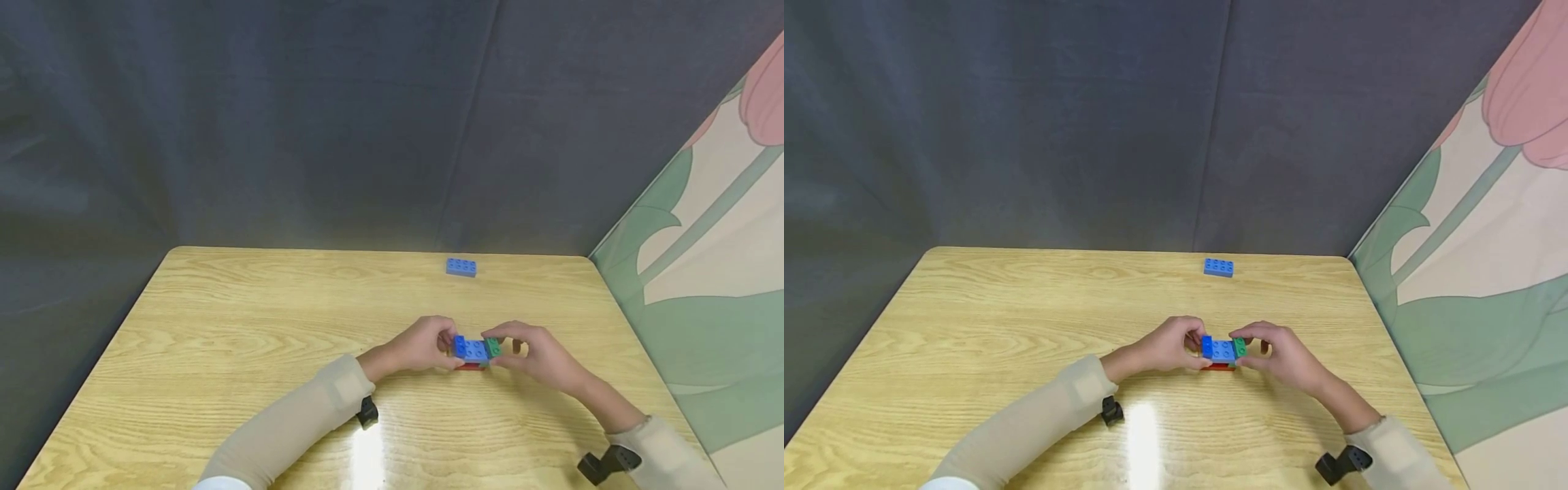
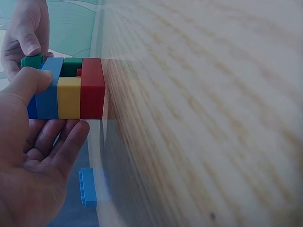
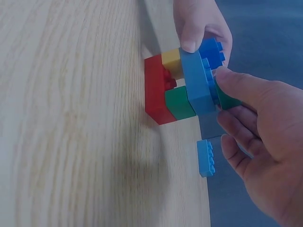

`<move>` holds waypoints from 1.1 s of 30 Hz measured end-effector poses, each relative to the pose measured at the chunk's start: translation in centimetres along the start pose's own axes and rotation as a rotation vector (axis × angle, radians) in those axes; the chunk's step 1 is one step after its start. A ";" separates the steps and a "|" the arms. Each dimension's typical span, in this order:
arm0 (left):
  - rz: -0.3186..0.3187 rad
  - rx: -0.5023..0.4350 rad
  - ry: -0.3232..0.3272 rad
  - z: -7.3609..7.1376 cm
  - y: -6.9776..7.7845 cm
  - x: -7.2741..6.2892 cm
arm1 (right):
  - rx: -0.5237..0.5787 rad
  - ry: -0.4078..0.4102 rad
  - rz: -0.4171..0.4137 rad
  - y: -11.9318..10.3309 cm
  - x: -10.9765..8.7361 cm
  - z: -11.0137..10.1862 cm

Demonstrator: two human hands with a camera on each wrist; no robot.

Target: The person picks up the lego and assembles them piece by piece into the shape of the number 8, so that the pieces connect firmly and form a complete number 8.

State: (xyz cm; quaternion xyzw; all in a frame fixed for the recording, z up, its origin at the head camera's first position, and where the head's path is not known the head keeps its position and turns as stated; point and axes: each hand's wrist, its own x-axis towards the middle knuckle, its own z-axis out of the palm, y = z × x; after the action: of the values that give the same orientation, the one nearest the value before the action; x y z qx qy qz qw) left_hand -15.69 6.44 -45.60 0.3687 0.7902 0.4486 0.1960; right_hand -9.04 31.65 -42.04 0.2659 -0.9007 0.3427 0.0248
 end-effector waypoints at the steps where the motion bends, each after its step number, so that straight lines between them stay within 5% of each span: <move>1: 0.002 0.004 0.001 0.0 0.0 0.0 | 0.002 0.001 0.000 0.0 0.0 0.0; 33: 0.002 -0.007 0.007 0.2 0.1 -0.3 | -0.063 0.041 0.070 -0.3 -0.2 1.0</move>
State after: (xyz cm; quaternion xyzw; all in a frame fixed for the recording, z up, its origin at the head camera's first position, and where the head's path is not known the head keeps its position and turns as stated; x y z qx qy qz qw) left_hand -15.35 6.40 -45.68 0.3673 0.7888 0.4529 0.1941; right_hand -8.55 30.91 -42.69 0.2262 -0.9190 0.3204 0.0399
